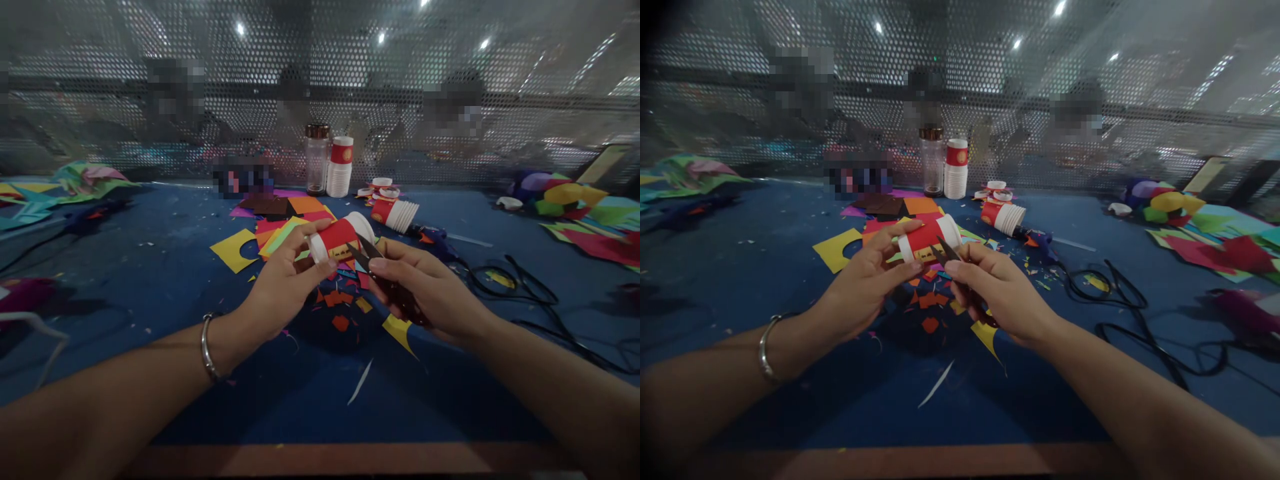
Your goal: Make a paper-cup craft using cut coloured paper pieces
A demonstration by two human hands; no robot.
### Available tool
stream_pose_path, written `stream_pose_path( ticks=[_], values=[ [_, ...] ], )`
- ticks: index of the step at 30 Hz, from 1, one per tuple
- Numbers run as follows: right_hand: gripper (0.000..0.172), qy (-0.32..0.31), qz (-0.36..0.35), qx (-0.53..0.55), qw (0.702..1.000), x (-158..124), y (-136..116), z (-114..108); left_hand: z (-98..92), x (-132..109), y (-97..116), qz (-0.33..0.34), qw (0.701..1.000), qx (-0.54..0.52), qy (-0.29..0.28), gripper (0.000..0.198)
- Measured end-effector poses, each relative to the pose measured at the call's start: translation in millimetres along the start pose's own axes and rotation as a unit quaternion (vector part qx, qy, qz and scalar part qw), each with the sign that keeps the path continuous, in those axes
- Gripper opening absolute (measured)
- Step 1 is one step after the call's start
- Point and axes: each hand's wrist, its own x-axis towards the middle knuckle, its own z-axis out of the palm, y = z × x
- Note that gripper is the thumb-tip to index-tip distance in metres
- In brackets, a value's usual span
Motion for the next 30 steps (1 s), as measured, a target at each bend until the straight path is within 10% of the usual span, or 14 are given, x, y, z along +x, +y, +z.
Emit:
stream_pose_path(
  ticks=[30],
  values=[
    [0.042,-0.031,0.019,0.025,0.999,-4,7,16,3.6,-2,0,0.047,0.998,-0.002,0.047,0.048]
  ],
)
